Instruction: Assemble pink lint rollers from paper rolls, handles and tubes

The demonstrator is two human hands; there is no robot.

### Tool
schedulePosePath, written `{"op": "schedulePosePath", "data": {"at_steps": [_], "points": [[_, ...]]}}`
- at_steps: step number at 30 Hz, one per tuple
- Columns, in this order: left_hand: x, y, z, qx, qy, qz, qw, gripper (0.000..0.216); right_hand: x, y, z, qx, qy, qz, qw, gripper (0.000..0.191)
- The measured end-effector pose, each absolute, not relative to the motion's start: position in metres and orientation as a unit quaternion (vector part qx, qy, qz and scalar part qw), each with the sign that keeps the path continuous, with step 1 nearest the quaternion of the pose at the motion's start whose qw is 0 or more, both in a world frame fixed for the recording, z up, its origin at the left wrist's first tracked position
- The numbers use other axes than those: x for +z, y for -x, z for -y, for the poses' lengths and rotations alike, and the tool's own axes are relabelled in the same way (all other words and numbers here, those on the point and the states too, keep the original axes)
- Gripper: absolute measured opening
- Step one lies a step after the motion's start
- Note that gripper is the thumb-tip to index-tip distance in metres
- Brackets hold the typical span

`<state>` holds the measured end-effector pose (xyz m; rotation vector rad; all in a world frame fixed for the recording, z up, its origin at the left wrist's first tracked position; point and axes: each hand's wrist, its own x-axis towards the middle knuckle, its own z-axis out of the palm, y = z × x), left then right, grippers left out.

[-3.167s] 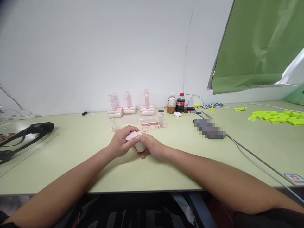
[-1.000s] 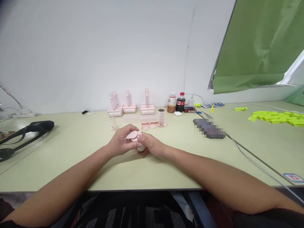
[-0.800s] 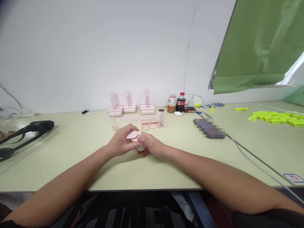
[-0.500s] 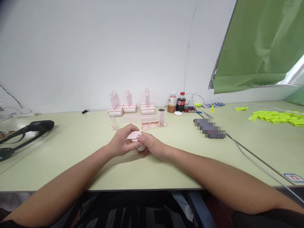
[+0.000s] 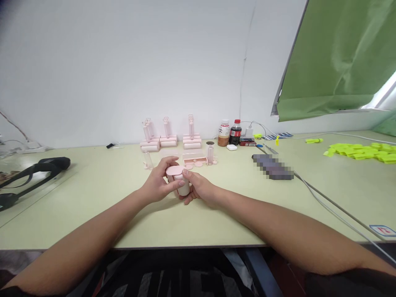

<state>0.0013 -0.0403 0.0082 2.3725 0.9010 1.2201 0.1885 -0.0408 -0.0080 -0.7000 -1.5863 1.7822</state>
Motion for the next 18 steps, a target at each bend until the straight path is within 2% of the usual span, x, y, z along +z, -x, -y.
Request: {"op": "schedulePosePath", "data": {"at_steps": [5, 11, 18], "points": [[0.0063, -0.0015, 0.0377, 0.439, -0.811, -0.322, 0.215, 0.062, -0.0095, -0.1878, 0.0387, 0.678, 0.292, 0.584, 0.337, 0.064], [0.0059, -0.0012, 0.0342, 0.471, -0.792, -0.319, 0.22, 0.036, -0.0072, -0.1878, 0.0392, 0.679, 0.3, 0.572, 0.348, 0.065], [0.0063, -0.0002, 0.0317, 0.484, -0.771, -0.334, 0.245, 0.035, -0.0105, -0.1865, 0.0363, 0.676, 0.314, 0.568, 0.35, 0.063]]}}
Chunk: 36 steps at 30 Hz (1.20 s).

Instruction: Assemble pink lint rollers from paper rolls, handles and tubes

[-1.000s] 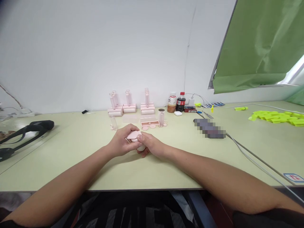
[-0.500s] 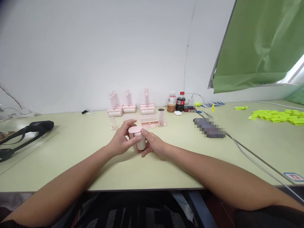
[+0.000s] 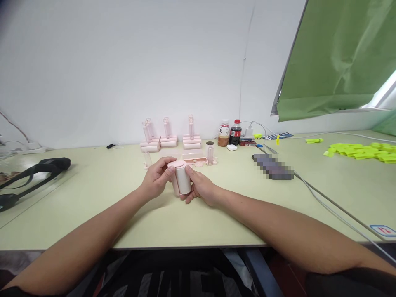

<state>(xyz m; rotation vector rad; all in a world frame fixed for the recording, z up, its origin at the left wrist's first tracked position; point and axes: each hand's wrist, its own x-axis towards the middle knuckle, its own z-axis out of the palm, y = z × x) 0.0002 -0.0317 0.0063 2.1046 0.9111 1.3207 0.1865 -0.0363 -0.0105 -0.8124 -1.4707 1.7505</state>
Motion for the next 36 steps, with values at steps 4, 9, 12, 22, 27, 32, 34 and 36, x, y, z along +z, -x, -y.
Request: {"op": "schedulePosePath", "data": {"at_steps": [4, 9, 12, 22, 27, 32, 34, 36], "points": [[0.008, 0.0, 0.029, 0.504, -0.747, -0.347, 0.261, 0.036, -0.013, -0.187, 0.035, 0.633, 0.33, 0.606, 0.35, 0.047], [0.008, 0.001, 0.026, 0.515, -0.733, -0.348, 0.275, 0.035, -0.011, -0.186, 0.036, 0.593, 0.365, 0.628, 0.348, 0.046], [0.007, 0.002, 0.024, 0.536, -0.723, -0.359, 0.248, 0.034, -0.01, -0.185, 0.036, 0.59, 0.369, 0.625, 0.353, 0.044], [0.022, 0.037, -0.005, 0.683, -0.573, -0.449, 0.072, 0.021, -0.011, -0.185, 0.034, 0.579, 0.38, 0.623, 0.363, 0.04], [0.029, 0.066, -0.027, 0.672, -0.496, -0.54, 0.107, 0.013, -0.013, -0.185, 0.035, 0.575, 0.373, 0.632, 0.361, 0.041], [0.033, 0.092, -0.037, 0.54, -0.471, -0.685, 0.134, 0.033, -0.013, -0.185, 0.036, 0.577, 0.364, 0.636, 0.36, 0.043], [0.032, 0.1, -0.038, 0.498, -0.482, -0.706, 0.147, 0.031, -0.013, -0.185, 0.036, 0.577, 0.365, 0.636, 0.359, 0.044], [0.03, 0.105, -0.039, 0.449, -0.504, -0.719, 0.166, 0.029, -0.013, -0.185, 0.035, 0.577, 0.366, 0.636, 0.358, 0.044]]}}
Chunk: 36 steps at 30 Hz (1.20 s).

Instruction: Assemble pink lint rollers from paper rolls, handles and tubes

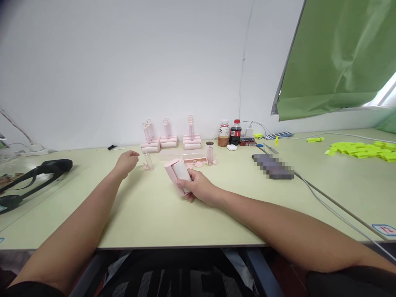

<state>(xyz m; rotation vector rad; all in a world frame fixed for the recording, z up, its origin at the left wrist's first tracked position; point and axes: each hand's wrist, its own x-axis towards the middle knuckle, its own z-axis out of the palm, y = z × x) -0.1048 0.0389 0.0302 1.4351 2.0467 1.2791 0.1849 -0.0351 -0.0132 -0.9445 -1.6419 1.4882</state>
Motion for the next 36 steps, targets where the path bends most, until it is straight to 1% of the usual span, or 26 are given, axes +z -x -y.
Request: {"op": "schedulePosePath", "data": {"at_steps": [4, 9, 13, 17, 19, 21, 25, 28, 32, 36], "points": [[0.024, 0.105, -0.039, 0.379, -0.553, -0.717, 0.189, 0.036, -0.013, -0.184, 0.035, 0.574, 0.363, 0.641, 0.358, 0.043], [0.011, 0.1, -0.045, 0.371, -0.604, -0.685, 0.169, 0.044, -0.012, -0.184, 0.036, 0.574, 0.365, 0.641, 0.356, 0.041], [-0.003, 0.097, -0.056, 0.39, -0.61, -0.676, 0.141, 0.037, -0.012, -0.184, 0.036, 0.572, 0.369, 0.641, 0.354, 0.041], [-0.001, 0.087, -0.053, 0.418, -0.617, -0.657, 0.117, 0.026, -0.012, -0.185, 0.036, 0.578, 0.363, 0.636, 0.361, 0.046], [0.006, 0.076, -0.043, 0.446, -0.647, -0.607, 0.115, 0.021, -0.013, -0.185, 0.035, 0.586, 0.354, 0.628, 0.371, 0.047], [0.012, 0.063, -0.028, 0.467, -0.701, -0.524, 0.127, 0.021, -0.013, -0.185, 0.034, 0.593, 0.344, 0.617, 0.387, 0.047], [0.018, 0.038, 0.002, 0.43, -0.787, -0.403, 0.182, 0.027, -0.014, -0.186, 0.032, 0.613, 0.324, 0.581, 0.426, 0.043], [0.02, 0.028, 0.017, 0.4, -0.822, -0.357, 0.19, 0.027, -0.012, -0.187, 0.032, 0.63, 0.314, 0.551, 0.448, 0.042], [0.022, 0.024, 0.025, 0.372, -0.856, -0.311, 0.18, 0.022, -0.012, -0.187, 0.031, 0.635, 0.312, 0.537, 0.46, 0.04], [0.022, 0.025, 0.026, 0.363, -0.865, -0.288, 0.192, 0.028, -0.014, -0.188, 0.029, 0.632, 0.303, 0.535, 0.471, 0.04]]}}
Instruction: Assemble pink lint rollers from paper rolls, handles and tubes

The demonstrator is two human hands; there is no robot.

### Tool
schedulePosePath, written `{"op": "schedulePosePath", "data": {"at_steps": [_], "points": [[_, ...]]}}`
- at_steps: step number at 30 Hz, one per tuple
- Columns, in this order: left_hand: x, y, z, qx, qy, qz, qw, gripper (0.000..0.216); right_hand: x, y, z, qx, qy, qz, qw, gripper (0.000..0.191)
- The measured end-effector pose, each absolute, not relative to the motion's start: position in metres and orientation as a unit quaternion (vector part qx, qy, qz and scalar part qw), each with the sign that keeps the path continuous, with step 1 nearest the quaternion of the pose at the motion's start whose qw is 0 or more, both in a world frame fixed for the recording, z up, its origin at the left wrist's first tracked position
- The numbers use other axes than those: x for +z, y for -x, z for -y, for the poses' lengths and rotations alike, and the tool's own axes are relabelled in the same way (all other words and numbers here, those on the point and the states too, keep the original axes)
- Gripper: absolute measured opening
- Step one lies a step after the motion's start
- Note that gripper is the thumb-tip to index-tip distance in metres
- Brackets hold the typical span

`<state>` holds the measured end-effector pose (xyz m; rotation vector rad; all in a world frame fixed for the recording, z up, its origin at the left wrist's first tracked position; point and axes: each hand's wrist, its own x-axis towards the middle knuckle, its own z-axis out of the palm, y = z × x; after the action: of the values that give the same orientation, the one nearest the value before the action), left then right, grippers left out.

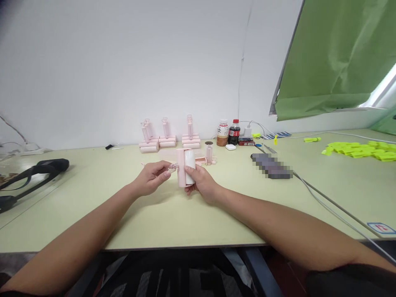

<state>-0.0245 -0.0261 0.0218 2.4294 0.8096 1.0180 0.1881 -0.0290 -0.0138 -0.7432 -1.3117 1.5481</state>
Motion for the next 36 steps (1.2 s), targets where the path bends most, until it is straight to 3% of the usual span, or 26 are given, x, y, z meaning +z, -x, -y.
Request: {"op": "schedulePosePath", "data": {"at_steps": [23, 36], "points": [[0.0217, 0.0258, 0.0281, 0.331, -0.859, -0.328, 0.21, 0.031, -0.0138, -0.1889, 0.0295, 0.63, 0.29, 0.535, 0.483, 0.04], [0.0224, 0.0254, 0.0277, 0.363, -0.859, -0.324, 0.162, 0.03, -0.0147, -0.1897, 0.0292, 0.633, 0.286, 0.538, 0.478, 0.04]]}}
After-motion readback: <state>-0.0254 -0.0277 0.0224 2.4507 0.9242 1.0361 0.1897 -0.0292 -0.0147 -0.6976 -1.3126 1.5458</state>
